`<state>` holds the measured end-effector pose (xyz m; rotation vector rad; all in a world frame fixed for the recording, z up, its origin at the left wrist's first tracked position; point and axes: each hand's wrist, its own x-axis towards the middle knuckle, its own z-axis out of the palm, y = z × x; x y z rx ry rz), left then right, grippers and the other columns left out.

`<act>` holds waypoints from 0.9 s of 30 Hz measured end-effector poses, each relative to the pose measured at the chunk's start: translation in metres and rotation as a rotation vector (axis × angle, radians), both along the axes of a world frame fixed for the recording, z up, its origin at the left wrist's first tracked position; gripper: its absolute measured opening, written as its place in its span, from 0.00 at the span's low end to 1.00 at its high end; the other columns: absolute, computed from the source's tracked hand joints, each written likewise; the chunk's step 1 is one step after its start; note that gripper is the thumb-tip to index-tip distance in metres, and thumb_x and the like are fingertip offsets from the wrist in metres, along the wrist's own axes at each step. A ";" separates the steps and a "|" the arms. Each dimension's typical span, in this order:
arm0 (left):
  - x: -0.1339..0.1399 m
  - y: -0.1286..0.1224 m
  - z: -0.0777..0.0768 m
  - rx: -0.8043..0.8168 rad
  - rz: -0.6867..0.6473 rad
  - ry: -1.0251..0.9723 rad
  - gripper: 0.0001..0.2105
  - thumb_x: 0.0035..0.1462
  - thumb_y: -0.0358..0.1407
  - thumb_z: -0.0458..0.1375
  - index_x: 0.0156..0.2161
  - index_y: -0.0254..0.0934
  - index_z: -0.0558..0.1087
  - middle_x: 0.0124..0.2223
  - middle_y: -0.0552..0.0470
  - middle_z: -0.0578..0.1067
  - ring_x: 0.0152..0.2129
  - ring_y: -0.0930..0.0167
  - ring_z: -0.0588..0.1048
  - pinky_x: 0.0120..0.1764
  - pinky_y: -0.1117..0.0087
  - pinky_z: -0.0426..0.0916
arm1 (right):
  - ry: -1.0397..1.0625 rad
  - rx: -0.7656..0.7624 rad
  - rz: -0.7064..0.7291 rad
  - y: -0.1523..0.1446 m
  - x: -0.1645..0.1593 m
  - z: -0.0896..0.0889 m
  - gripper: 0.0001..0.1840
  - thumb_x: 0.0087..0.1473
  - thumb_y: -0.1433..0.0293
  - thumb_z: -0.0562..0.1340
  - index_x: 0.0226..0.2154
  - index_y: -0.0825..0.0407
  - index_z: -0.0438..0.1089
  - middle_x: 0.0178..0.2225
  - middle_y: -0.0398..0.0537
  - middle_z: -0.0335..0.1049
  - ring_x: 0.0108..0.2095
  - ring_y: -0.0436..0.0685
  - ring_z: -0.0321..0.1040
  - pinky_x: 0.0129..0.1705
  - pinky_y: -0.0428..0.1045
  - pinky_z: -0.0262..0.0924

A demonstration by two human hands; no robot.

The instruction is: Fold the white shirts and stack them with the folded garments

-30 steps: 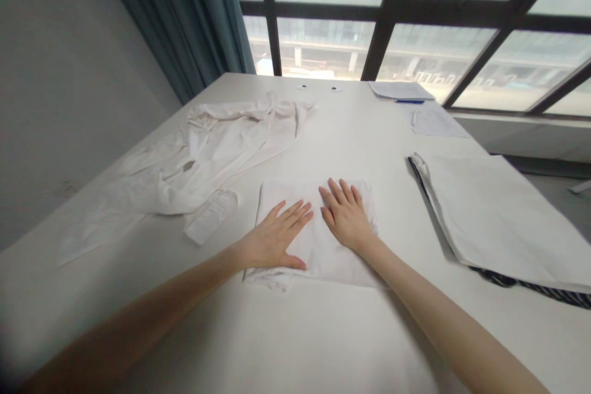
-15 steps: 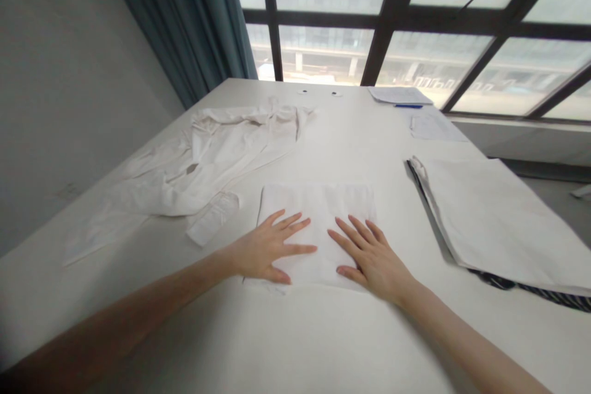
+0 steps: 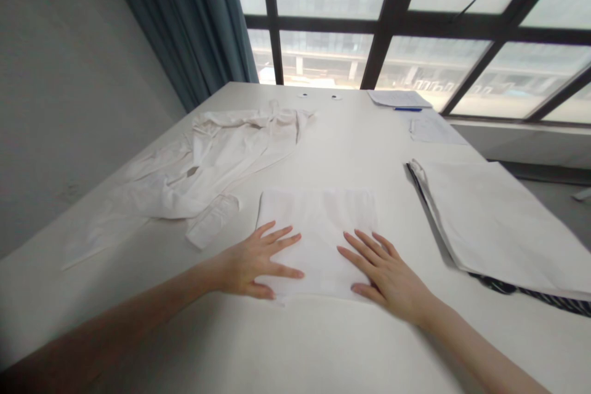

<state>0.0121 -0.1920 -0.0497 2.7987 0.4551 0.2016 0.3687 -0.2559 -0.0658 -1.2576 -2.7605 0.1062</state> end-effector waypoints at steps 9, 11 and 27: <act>0.005 0.036 0.005 -0.260 0.400 -0.483 0.18 0.68 0.39 0.46 0.43 0.37 0.77 0.41 0.46 0.79 0.44 0.68 0.75 0.50 0.65 0.68 | 0.348 0.094 -0.122 0.028 -0.008 0.022 0.14 0.65 0.67 0.52 0.41 0.45 0.73 0.42 0.45 0.79 0.45 0.56 0.74 0.63 0.65 0.42; 0.015 0.048 0.006 -0.146 0.458 -0.514 0.14 0.66 0.36 0.48 0.44 0.37 0.76 0.43 0.46 0.79 0.45 0.67 0.74 0.51 0.63 0.68 | 0.411 0.160 -0.174 0.045 -0.023 0.030 0.14 0.65 0.68 0.51 0.40 0.46 0.73 0.41 0.45 0.79 0.44 0.56 0.74 0.62 0.63 0.45; 0.037 0.053 -0.027 0.249 0.492 0.051 0.29 0.66 0.48 0.46 0.68 0.40 0.52 0.70 0.41 0.52 0.67 0.58 0.49 0.64 0.49 0.42 | -0.014 0.177 -0.349 0.099 -0.066 -0.013 0.28 0.66 0.58 0.46 0.65 0.48 0.53 0.66 0.50 0.53 0.65 0.64 0.49 0.64 0.65 0.43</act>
